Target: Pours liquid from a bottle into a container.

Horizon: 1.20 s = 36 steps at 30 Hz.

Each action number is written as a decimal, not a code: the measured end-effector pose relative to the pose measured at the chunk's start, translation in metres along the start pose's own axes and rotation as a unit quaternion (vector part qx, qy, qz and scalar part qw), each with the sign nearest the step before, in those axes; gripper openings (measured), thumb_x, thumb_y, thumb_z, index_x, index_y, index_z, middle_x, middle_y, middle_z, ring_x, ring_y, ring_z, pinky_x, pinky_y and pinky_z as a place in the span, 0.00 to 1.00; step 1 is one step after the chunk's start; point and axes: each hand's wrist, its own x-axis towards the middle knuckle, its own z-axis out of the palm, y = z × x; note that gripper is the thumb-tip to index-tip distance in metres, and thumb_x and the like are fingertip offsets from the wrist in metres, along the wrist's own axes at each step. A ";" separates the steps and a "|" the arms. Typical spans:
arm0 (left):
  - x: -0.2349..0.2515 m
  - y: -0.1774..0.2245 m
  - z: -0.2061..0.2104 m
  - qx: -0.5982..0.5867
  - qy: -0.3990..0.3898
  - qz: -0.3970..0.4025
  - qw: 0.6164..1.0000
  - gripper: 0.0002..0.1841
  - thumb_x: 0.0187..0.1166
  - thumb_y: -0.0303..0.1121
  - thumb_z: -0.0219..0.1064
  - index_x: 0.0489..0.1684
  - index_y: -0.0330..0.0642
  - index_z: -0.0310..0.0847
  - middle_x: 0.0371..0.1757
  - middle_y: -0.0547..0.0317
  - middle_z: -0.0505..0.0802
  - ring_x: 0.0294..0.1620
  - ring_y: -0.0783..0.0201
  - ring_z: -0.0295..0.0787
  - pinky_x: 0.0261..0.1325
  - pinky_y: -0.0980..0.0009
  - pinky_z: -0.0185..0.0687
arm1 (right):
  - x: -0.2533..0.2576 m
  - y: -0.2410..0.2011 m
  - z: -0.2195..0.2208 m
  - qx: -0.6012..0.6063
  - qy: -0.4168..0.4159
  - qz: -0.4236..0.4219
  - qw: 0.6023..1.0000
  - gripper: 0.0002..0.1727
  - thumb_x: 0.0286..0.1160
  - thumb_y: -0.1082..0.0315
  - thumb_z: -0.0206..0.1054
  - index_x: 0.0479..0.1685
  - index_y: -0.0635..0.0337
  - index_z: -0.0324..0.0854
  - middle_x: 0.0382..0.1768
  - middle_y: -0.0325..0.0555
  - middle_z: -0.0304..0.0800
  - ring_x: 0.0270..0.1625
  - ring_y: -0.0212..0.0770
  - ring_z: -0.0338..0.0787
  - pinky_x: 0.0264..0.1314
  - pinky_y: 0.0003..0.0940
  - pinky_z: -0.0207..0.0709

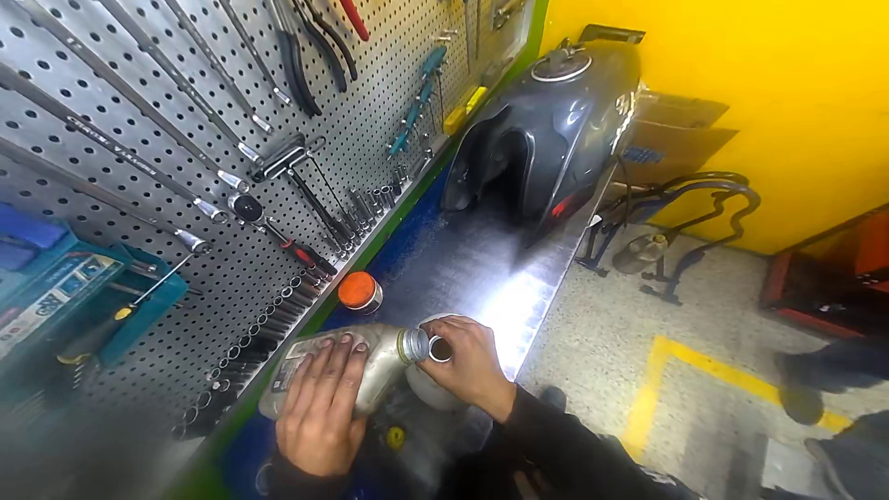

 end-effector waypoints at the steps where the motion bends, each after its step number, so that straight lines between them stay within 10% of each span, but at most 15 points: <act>1: 0.002 0.001 -0.001 0.007 -0.001 0.002 1.000 0.26 0.68 0.34 0.65 0.69 0.42 0.86 0.69 0.47 0.92 0.73 0.43 0.86 0.75 0.44 0.80 | 0.000 0.000 0.001 0.002 0.004 0.001 1.000 0.14 0.58 0.48 0.76 0.30 0.47 0.91 0.28 0.31 0.92 0.37 0.32 0.92 0.39 0.39 0.84; 36: 0.015 -0.001 -0.012 0.052 -0.018 0.050 0.997 0.27 0.68 0.26 0.60 0.71 0.46 0.84 0.73 0.47 0.89 0.77 0.40 0.82 0.78 0.40 0.74 | -0.002 0.001 0.000 0.013 0.000 -0.005 1.000 0.13 0.57 0.51 0.76 0.33 0.48 0.92 0.29 0.31 0.93 0.38 0.32 0.92 0.41 0.39 0.85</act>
